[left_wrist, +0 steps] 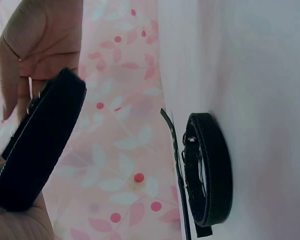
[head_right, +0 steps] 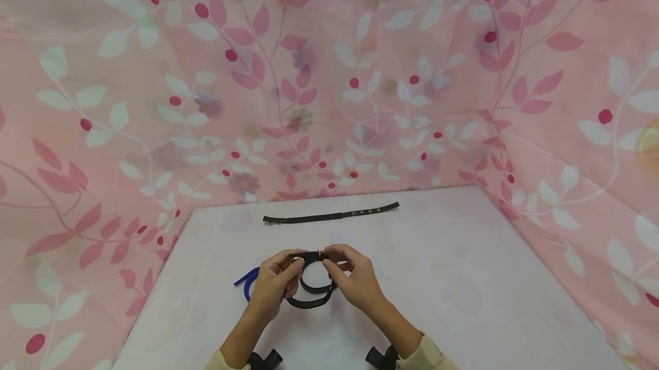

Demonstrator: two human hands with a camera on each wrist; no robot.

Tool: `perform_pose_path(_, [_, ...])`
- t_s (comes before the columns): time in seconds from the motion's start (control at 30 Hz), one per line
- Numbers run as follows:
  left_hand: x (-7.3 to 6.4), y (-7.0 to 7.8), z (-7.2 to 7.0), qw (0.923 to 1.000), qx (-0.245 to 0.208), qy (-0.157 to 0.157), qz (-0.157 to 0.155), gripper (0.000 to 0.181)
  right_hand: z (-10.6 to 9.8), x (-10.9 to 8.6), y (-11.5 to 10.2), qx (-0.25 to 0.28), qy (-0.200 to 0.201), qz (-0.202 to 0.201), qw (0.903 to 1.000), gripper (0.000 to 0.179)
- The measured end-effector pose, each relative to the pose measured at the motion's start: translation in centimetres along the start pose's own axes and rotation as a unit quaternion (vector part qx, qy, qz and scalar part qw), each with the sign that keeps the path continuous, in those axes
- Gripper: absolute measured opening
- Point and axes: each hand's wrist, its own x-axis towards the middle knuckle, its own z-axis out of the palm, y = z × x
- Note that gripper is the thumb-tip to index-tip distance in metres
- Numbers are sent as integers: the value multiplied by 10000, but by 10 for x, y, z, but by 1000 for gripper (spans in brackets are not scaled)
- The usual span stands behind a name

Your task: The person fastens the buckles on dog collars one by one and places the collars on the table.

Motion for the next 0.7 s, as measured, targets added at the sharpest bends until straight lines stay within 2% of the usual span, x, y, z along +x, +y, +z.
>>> perform_pose_path(0.13, [2, -2, 2, 9988, -413, 244, -71, 41, -5, -4, 5, 44, -298, 434, 9986, 28])
perform_pose_path(0.23, [2, -3, 3, 9980, -560, 264, -159, 47, -8, -9, 7, 281, -676, 815, 9940, 37])
perform_pose_path(0.33, [2, -5, 3, 9988, -445, 184, -110, 51, -11, -12, 7, 525, -929, 1028, 9890, 45])
perform_pose_path(0.43, [4, -6, 6, 9995, -237, 203, 50, 45, -13, -13, 7, 713, -1001, 1074, 9866, 48])
perform_pose_path(0.53, [6, -9, 8, 9993, 196, 282, 148, 38, -16, -13, 8, 878, -998, 1165, 9842, 47])
perform_pose_path(0.6, [7, -10, 8, 9969, 742, 216, 125, 38, -20, -15, 10, 1018, -952, 1385, 9805, 46])
perform_pose_path(0.63, [7, -10, 8, 9932, 1146, 130, 164, 40, -21, -16, 11, 1109, -904, 1543, 9776, 47])
perform_pose_path(0.7, [6, -11, 5, 9781, 2054, -142, 302, 48, -26, -18, 13, 1285, -749, 1883, 9708, 46])
